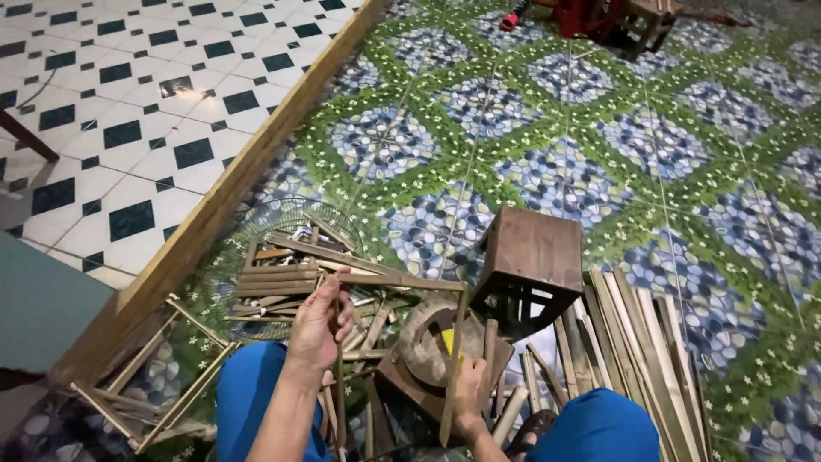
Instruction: The person assembles a small wooden frame by joining thin wooden sticks with a hammer and nails. They repeatedly position the sticks, hammer nails into place, and adjust the frame while sitting on the floor.
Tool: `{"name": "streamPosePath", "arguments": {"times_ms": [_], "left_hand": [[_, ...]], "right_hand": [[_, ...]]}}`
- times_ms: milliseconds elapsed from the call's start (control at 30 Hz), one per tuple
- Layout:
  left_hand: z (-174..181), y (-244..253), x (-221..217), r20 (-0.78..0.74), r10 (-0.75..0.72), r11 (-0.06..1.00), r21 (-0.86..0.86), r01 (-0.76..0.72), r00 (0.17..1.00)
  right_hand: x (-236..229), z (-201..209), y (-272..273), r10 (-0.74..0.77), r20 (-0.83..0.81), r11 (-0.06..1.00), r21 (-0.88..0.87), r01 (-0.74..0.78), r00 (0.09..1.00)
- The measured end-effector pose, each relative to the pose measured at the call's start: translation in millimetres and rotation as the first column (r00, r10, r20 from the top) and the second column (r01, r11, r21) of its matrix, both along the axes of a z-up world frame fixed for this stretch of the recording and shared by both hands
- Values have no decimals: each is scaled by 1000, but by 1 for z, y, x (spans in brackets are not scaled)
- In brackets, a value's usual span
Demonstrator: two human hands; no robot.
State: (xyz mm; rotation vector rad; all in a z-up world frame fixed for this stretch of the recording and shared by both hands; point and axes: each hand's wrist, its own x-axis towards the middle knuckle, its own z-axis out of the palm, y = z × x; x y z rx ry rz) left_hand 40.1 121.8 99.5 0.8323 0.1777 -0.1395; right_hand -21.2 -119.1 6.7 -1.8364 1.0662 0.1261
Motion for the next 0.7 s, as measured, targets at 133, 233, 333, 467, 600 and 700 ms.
{"name": "streamPosePath", "arguments": {"times_ms": [133, 233, 333, 467, 600, 700], "left_hand": [[-15, -4, -1, -40, 3, 993, -121, -7, 999], [-31, -14, -3, 14, -43, 991, -127, 44, 999], [-36, -33, -7, -56, -60, 984, -172, 49, 997], [-19, -49, -16, -65, -49, 994, 97, 55, 997], [-16, -49, -19, -48, -73, 966, 243, 83, 996], [-23, -50, -17, -73, -54, 970, 231, 69, 996]], "right_hand": [[15, -33, -47, 476, -17, 846, -263, -463, 879], [13, 31, -67, 299, 258, 954, -71, -291, 919], [-4, 120, -49, 71, 502, 833, 446, -328, 862], [-3, 100, -61, 74, 536, 885, 353, -303, 841], [-2, 77, -66, -18, 655, 834, 426, -350, 756], [-2, 73, -67, 19, 665, 843, 391, -370, 747]]}}
